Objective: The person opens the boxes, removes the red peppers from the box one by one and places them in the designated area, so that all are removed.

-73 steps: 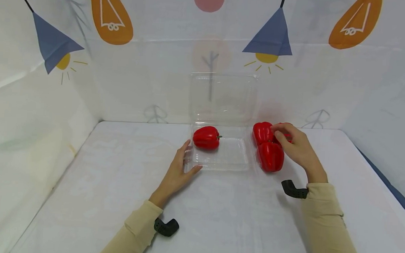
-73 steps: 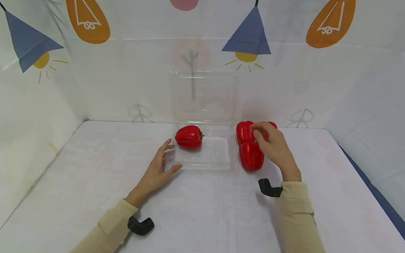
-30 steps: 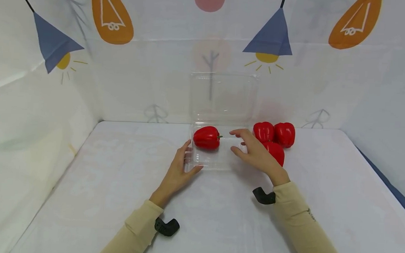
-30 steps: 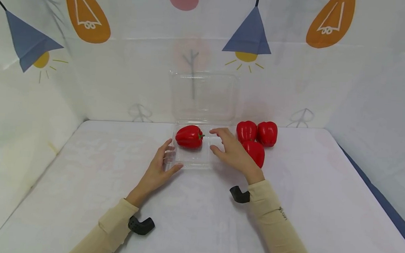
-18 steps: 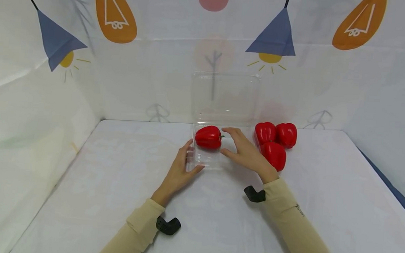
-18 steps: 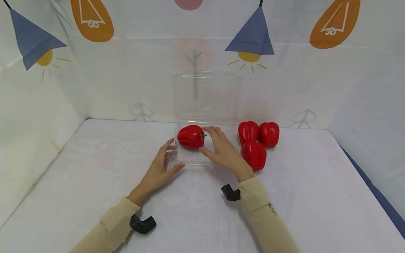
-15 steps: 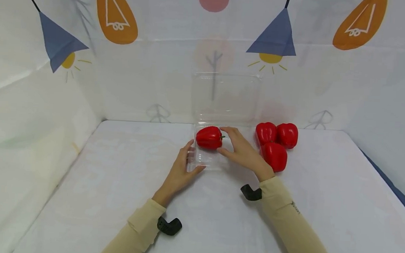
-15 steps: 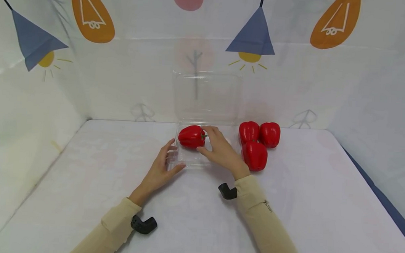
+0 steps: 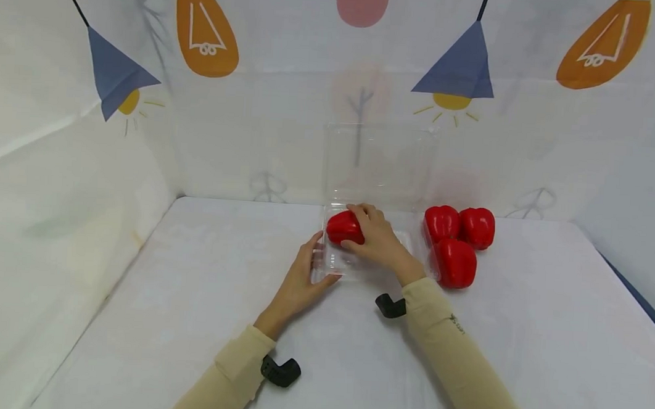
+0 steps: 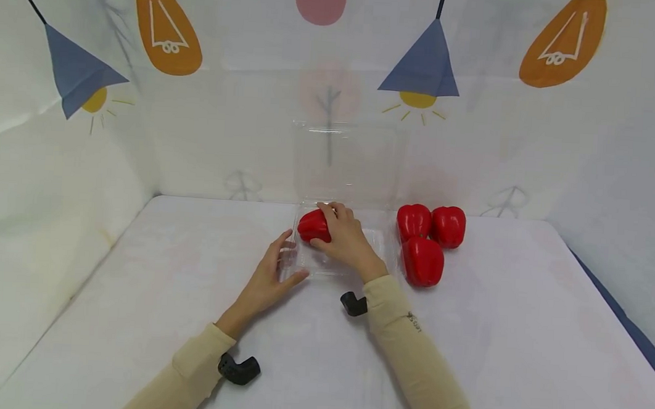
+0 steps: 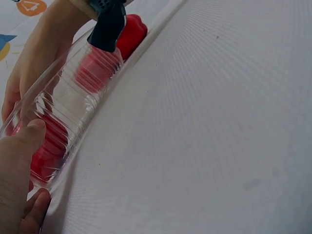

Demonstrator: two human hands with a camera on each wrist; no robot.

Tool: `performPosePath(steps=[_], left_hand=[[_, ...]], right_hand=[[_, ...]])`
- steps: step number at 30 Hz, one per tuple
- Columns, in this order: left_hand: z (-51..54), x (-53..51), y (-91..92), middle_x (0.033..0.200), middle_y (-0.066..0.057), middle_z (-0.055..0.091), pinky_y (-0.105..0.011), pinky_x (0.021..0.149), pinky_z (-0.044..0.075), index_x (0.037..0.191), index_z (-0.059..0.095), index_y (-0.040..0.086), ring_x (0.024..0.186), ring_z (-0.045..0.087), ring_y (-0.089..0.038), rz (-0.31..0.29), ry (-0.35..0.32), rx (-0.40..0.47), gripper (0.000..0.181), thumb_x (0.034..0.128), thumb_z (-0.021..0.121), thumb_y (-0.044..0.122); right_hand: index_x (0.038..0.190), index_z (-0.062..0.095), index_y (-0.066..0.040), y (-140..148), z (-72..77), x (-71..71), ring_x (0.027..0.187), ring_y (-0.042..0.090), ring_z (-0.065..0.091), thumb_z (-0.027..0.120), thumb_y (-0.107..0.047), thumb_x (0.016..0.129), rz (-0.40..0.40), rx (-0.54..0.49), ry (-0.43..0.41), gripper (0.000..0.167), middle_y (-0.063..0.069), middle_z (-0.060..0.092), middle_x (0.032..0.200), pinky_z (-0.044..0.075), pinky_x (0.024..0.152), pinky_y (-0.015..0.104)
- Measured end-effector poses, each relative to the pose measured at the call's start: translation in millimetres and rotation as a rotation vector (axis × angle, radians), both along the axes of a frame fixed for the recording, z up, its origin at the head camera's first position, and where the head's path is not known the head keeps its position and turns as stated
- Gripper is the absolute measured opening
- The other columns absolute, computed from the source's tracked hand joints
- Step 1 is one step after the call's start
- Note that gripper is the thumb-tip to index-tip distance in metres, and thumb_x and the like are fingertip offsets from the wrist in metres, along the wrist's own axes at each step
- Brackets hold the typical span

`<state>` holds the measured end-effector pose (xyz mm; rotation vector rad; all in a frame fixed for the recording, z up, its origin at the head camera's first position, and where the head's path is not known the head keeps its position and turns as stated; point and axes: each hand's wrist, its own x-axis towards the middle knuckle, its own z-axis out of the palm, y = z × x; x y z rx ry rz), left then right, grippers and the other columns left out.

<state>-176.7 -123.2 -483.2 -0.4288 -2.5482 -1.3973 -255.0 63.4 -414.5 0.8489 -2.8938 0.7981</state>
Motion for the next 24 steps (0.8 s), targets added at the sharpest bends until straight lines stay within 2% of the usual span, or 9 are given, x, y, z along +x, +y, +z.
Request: performPosePath(steps=[3, 9, 17, 24], left_hand=[[-2.2, 3.0, -1.2, 0.135, -0.009, 0.045, -0.037, 0.098, 0.049, 0.150, 0.020, 0.021, 0.119, 0.050, -0.021, 0.000, 0.002, 0.004, 0.089, 0.0804, 0.075, 0.028], [-3.2, 2.4, -0.3, 0.134, -0.011, 0.045, -0.040, 0.098, 0.049, 0.150, 0.020, 0.018, 0.119, 0.050, -0.022, -0.026, 0.042, 0.015, 0.089, 0.0811, 0.075, 0.028], [-4.2, 1.2, 0.0, 0.135, -0.009, 0.044, -0.038, 0.098, 0.049, 0.150, 0.019, 0.021, 0.119, 0.050, -0.021, -0.018, 0.024, 0.004, 0.090, 0.0806, 0.075, 0.028], [-2.3, -1.6, -0.1, 0.135, -0.009, 0.044, -0.037, 0.099, 0.049, 0.150, 0.019, 0.021, 0.119, 0.050, -0.021, -0.014, 0.025, 0.002, 0.090, 0.0807, 0.075, 0.031]], right_hand=[[0.145, 0.031, -0.013, -4.6, -3.4, -0.1, 0.129, 0.038, 0.038, 0.069, -0.031, 0.084, -0.001, 0.010, 0.002, 0.074, 0.018, 0.036, 0.143, 0.040, 0.103, 0.057], [0.140, 0.039, -0.013, -4.5, -7.4, -1.9, 0.123, 0.035, 0.043, 0.069, -0.023, 0.085, -0.017, -0.047, 0.005, 0.063, 0.017, 0.040, 0.135, 0.045, 0.101, 0.052], [0.138, 0.040, -0.013, 0.6, -8.5, -0.5, 0.123, 0.032, 0.045, 0.070, -0.024, 0.084, -0.027, -0.078, -0.011, 0.063, 0.015, 0.040, 0.133, 0.047, 0.099, 0.050], [0.136, 0.043, -0.015, 0.8, -7.7, -1.8, 0.119, 0.029, 0.048, 0.070, -0.027, 0.082, -0.043, -0.079, 0.022, 0.061, 0.012, 0.044, 0.130, 0.050, 0.095, 0.047]])
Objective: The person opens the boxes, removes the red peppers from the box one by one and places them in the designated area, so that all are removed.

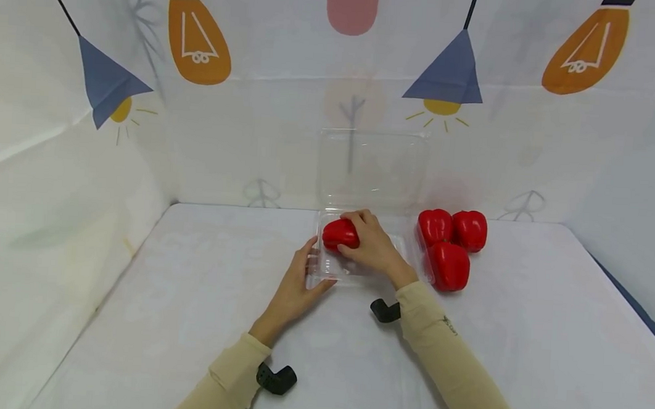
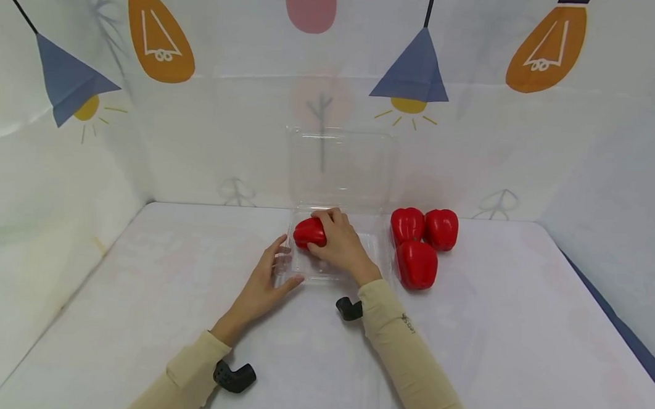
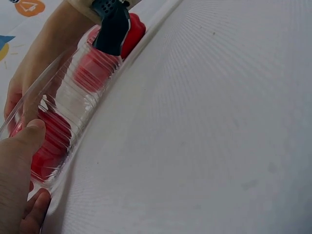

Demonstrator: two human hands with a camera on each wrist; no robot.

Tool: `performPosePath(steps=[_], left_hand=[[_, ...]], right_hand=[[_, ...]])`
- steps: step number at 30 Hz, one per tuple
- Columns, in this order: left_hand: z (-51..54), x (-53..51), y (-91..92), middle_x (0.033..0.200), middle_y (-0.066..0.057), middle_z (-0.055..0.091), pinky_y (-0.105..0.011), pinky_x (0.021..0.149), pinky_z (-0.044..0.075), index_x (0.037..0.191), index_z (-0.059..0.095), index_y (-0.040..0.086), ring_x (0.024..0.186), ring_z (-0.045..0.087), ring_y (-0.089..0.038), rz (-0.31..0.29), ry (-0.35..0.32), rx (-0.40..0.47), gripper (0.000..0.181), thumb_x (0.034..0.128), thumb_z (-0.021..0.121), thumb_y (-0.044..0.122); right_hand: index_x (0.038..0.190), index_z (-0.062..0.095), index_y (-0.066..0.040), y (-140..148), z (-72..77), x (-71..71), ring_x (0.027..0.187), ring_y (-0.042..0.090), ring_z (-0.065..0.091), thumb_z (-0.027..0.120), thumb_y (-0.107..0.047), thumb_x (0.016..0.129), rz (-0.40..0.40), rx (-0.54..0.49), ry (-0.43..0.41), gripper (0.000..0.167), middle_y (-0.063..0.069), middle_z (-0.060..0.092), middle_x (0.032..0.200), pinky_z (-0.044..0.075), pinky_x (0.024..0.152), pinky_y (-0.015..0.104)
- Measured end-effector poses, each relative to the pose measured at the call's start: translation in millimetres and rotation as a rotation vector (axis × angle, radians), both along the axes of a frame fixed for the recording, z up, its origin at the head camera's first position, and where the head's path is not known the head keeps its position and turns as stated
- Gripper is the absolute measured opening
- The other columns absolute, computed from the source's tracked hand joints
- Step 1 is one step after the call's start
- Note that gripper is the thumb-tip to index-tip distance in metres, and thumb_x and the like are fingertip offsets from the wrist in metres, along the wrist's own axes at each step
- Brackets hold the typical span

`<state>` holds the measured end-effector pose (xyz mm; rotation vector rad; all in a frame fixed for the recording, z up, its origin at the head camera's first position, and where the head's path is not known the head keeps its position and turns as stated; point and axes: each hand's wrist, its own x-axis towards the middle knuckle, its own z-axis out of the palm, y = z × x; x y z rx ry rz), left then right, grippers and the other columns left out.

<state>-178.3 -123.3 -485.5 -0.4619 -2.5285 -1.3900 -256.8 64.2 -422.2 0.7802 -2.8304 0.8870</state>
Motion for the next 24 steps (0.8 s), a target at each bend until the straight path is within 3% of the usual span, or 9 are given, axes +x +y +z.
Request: performPosePath(steps=[13, 19, 24], left_hand=[[1.7, 1.2, 1.0, 0.133, -0.010, 0.046, -0.038, 0.097, 0.049, 0.150, 0.022, 0.018, 0.118, 0.052, -0.023, 0.005, 0.003, 0.029, 0.089, 0.0798, 0.076, 0.026], [-0.2, 0.2, 1.8, 0.133, -0.009, 0.045, -0.038, 0.098, 0.049, 0.150, 0.021, 0.019, 0.118, 0.052, -0.023, -0.004, 0.009, 0.023, 0.089, 0.0798, 0.076, 0.027], [-3.0, -0.4, 1.5, 0.132, -0.007, 0.046, -0.038, 0.096, 0.050, 0.150, 0.021, 0.019, 0.117, 0.052, -0.021, 0.007, 0.024, 0.018, 0.089, 0.0796, 0.076, 0.028]], right_hand=[[0.132, 0.046, -0.016, -0.7, -1.9, 0.8, 0.113, 0.028, 0.052, 0.069, -0.032, 0.080, -0.022, 0.060, 0.055, 0.059, 0.011, 0.047, 0.127, 0.053, 0.089, 0.048], [0.129, 0.049, -0.015, 1.3, -0.8, 5.6, 0.107, 0.028, 0.054, 0.068, -0.032, 0.079, -0.036, 0.093, 0.146, 0.056, 0.010, 0.049, 0.123, 0.054, 0.086, 0.045], [0.129, 0.048, -0.018, 3.8, 0.8, 8.8, 0.109, 0.028, 0.055, 0.067, -0.030, 0.081, -0.024, 0.088, 0.170, 0.053, 0.010, 0.051, 0.124, 0.051, 0.092, 0.046]])
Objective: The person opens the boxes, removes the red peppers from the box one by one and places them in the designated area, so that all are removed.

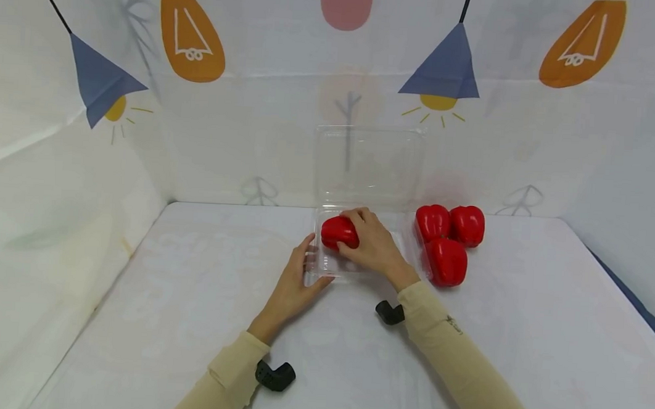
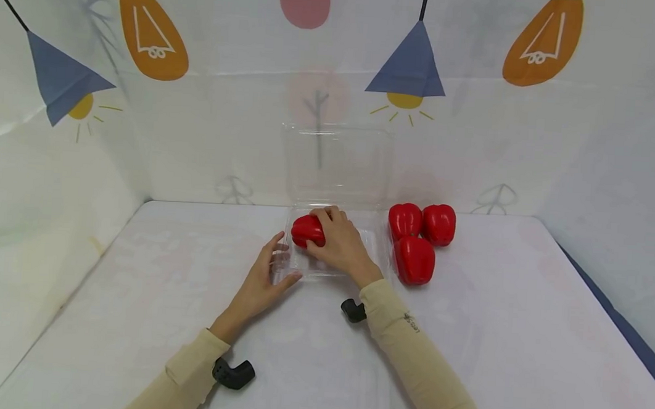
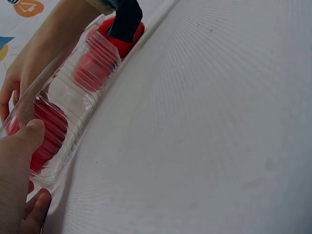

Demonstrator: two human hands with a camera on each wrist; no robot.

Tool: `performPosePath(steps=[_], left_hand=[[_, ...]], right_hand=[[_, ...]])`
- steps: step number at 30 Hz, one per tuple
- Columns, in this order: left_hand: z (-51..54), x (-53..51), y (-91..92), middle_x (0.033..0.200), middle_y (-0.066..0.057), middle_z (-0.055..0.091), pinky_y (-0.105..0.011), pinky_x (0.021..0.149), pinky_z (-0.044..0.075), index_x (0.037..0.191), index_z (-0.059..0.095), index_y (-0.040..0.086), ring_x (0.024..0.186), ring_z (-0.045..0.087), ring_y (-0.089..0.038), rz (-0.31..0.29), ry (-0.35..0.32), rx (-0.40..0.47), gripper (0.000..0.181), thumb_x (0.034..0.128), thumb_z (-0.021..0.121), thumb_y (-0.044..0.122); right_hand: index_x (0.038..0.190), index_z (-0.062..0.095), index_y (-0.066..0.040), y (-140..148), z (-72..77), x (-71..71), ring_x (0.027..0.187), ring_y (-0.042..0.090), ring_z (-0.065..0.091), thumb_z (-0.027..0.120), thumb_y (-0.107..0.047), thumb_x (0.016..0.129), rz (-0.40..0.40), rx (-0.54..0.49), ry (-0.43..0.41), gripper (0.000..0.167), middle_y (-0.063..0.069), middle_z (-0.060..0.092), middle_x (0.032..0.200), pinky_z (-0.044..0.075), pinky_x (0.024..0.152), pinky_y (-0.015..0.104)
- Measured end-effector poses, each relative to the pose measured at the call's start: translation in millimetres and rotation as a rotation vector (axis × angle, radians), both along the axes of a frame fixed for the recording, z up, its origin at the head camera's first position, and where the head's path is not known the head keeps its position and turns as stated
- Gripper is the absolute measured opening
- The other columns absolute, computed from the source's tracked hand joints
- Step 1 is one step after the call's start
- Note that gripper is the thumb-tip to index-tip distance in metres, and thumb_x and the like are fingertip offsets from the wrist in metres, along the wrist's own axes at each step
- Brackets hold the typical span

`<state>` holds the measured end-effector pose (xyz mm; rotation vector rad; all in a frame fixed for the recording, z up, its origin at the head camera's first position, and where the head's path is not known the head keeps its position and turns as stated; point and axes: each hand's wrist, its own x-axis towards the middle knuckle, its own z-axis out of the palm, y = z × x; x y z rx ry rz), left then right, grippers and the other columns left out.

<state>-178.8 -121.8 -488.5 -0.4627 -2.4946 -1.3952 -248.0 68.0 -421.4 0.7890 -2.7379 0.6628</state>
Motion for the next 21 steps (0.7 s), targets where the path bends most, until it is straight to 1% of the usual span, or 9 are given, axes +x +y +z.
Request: performPosePath(steps=[2, 5, 9, 12, 18, 21], left_hand=[[-0.1, -0.3, -0.2, 0.132, -0.007, 0.046, -0.039, 0.096, 0.050, 0.150, 0.022, 0.017, 0.117, 0.052, -0.021, 0.002, 0.003, 0.003, 0.090, 0.0794, 0.076, 0.028], [0.1, -0.2, -0.6, 0.131, -0.007, 0.046, -0.039, 0.097, 0.050, 0.150, 0.022, 0.016, 0.117, 0.052, -0.021, -0.002, 0.004, 0.006, 0.089, 0.0797, 0.076, 0.028], [-0.1, 0.2, -1.0, 0.131, -0.008, 0.046, -0.039, 0.097, 0.049, 0.149, 0.022, 0.015, 0.117, 0.052, -0.021, -0.009, 0.003, 0.010, 0.089, 0.0801, 0.076, 0.028], [-0.4, 0.3, -0.7, 0.131, -0.008, 0.047, -0.039, 0.097, 0.049, 0.149, 0.022, 0.014, 0.118, 0.052, -0.021, -0.009, 0.000, 0.014, 0.089, 0.0801, 0.076, 0.028], [0.1, -0.7, -0.1, 0.131, -0.011, 0.047, -0.040, 0.097, 0.050, 0.149, 0.022, 0.012, 0.118, 0.053, -0.023, -0.018, 0.010, 0.021, 0.089, 0.0804, 0.075, 0.030], [1.0, -0.7, -0.2, 0.130, -0.012, 0.047, -0.040, 0.096, 0.050, 0.149, 0.022, 0.012, 0.117, 0.054, -0.024, -0.019, 0.013, 0.029, 0.089, 0.0802, 0.076, 0.028]], right_hand=[[0.129, 0.048, -0.018, 2.1, 0.5, 1.0, 0.111, 0.027, 0.053, 0.067, -0.030, 0.081, 0.011, 0.000, 0.012, 0.052, 0.010, 0.051, 0.125, 0.048, 0.096, 0.047], [0.127, 0.049, -0.018, 5.7, 0.5, 3.1, 0.112, 0.027, 0.053, 0.068, -0.029, 0.082, 0.026, -0.012, 0.018, 0.051, 0.009, 0.052, 0.126, 0.048, 0.096, 0.047], [0.127, 0.049, -0.018, 10.0, 1.6, 7.4, 0.111, 0.028, 0.054, 0.070, -0.028, 0.081, 0.043, -0.048, -0.015, 0.051, 0.009, 0.050, 0.128, 0.053, 0.090, 0.047], [0.128, 0.048, -0.020, 12.7, 2.9, 10.2, 0.114, 0.028, 0.053, 0.070, -0.028, 0.082, 0.047, -0.061, -0.036, 0.052, 0.009, 0.048, 0.130, 0.053, 0.091, 0.046], [0.123, 0.051, -0.019, 20.8, 4.7, 15.6, 0.119, 0.031, 0.049, 0.073, -0.023, 0.081, 0.047, -0.159, -0.043, 0.048, 0.010, 0.046, 0.134, 0.053, 0.091, 0.048], [0.122, 0.052, -0.019, 23.9, 5.0, 17.3, 0.121, 0.031, 0.048, 0.074, -0.022, 0.080, 0.055, -0.192, -0.055, 0.047, 0.010, 0.045, 0.136, 0.052, 0.091, 0.048]])
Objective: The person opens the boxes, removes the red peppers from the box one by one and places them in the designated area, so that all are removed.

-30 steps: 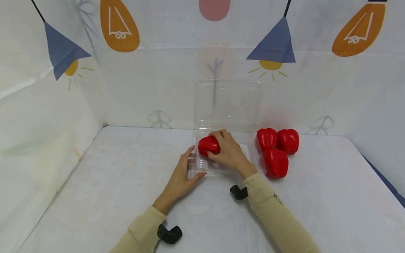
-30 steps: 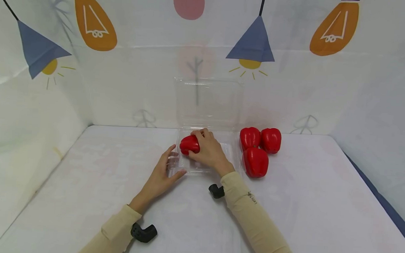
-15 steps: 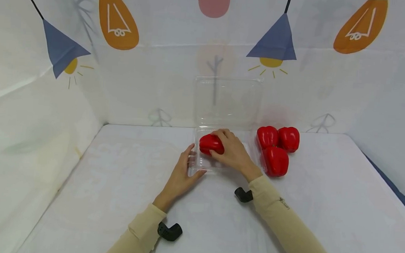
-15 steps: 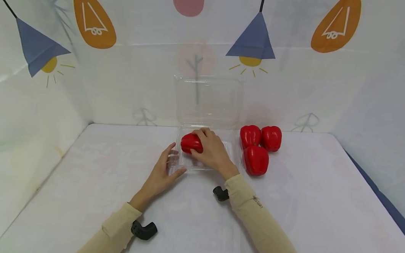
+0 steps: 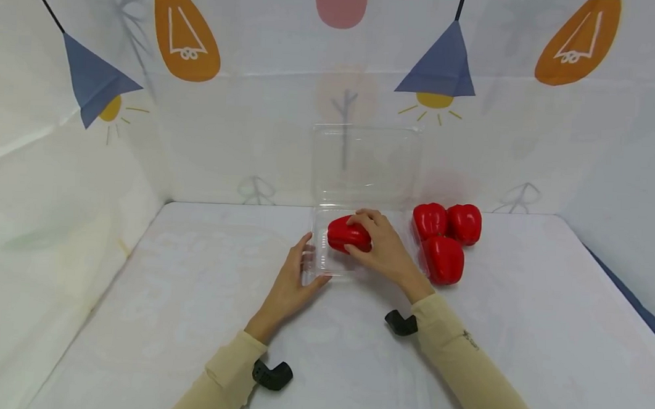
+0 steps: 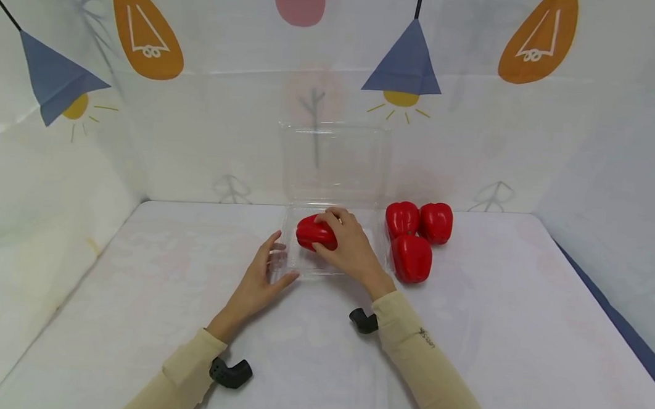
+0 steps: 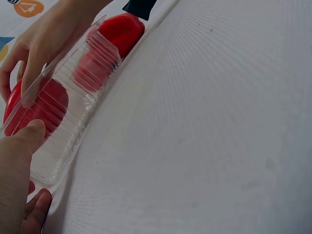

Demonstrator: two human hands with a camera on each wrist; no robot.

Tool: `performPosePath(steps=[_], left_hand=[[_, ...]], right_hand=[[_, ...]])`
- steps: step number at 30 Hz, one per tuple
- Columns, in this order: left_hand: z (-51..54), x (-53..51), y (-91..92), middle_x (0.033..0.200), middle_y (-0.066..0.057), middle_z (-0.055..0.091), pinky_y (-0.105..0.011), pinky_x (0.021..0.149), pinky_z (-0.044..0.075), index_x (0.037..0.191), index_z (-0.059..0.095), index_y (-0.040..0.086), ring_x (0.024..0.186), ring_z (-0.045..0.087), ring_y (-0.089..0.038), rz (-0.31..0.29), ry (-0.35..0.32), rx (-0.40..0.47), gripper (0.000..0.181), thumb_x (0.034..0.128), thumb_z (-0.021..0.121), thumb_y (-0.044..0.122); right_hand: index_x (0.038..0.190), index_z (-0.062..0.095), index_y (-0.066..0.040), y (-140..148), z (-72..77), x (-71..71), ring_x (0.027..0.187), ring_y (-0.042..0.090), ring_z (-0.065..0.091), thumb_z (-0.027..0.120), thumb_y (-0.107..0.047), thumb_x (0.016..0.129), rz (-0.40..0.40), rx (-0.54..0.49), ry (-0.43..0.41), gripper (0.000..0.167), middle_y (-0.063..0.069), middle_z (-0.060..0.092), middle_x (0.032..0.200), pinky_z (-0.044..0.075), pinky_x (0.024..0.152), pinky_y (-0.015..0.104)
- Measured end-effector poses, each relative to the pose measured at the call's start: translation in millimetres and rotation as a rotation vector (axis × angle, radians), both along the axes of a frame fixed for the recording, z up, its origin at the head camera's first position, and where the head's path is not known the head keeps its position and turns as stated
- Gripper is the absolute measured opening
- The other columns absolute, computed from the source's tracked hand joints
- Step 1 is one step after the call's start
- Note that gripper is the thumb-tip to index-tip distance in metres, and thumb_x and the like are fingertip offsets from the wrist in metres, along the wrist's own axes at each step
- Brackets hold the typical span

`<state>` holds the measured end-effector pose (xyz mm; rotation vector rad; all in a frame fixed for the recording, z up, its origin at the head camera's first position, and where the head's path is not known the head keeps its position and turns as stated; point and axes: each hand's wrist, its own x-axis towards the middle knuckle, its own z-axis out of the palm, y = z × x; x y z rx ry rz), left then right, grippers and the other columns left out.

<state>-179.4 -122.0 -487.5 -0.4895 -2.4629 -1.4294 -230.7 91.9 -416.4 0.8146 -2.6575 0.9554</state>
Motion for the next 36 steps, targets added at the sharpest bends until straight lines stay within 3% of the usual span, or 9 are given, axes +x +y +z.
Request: performPosePath(steps=[5, 13, 31, 36], left_hand=[[-1.4, 0.7, 1.6, 0.129, -0.012, 0.047, -0.041, 0.096, 0.050, 0.149, 0.023, 0.012, 0.116, 0.054, -0.024, 0.013, 0.000, 0.013, 0.089, 0.0788, 0.077, 0.025], [-5.3, 0.3, 7.6, 0.133, -0.011, 0.046, -0.038, 0.098, 0.049, 0.150, 0.020, 0.016, 0.119, 0.054, -0.021, -0.011, -0.030, 0.000, 0.089, 0.0811, 0.075, 0.028], [-0.8, 0.7, 0.9, 0.131, -0.012, 0.047, -0.040, 0.098, 0.049, 0.149, 0.021, 0.013, 0.118, 0.054, -0.023, 0.001, -0.028, -0.010, 0.088, 0.0808, 0.075, 0.027], [-0.1, 0.5, -0.7, 0.132, -0.011, 0.047, -0.040, 0.099, 0.049, 0.150, 0.021, 0.018, 0.118, 0.054, -0.022, 0.018, -0.035, -0.020, 0.088, 0.0808, 0.075, 0.027]], right_hand=[[0.122, 0.051, -0.019, 5.6, -2.0, 1.3, 0.121, 0.029, 0.047, 0.074, -0.022, 0.080, 0.013, -0.042, -0.028, 0.047, 0.009, 0.045, 0.135, 0.053, 0.091, 0.045], [0.121, 0.050, -0.020, 20.0, -6.2, 5.6, 0.119, 0.025, 0.047, 0.078, -0.020, 0.075, -0.049, -0.054, -0.032, 0.055, 0.007, 0.046, 0.133, 0.056, 0.085, 0.044], [0.124, 0.046, -0.020, 28.9, 7.5, 6.6, 0.115, 0.021, 0.049, 0.078, -0.025, 0.075, -0.074, -0.116, -0.128, 0.059, 0.002, 0.048, 0.128, 0.057, 0.083, 0.043], [0.125, 0.045, -0.019, 31.1, 12.6, 7.6, 0.113, 0.021, 0.050, 0.079, -0.026, 0.074, -0.084, -0.110, -0.127, 0.062, 0.002, 0.048, 0.128, 0.056, 0.082, 0.045]])
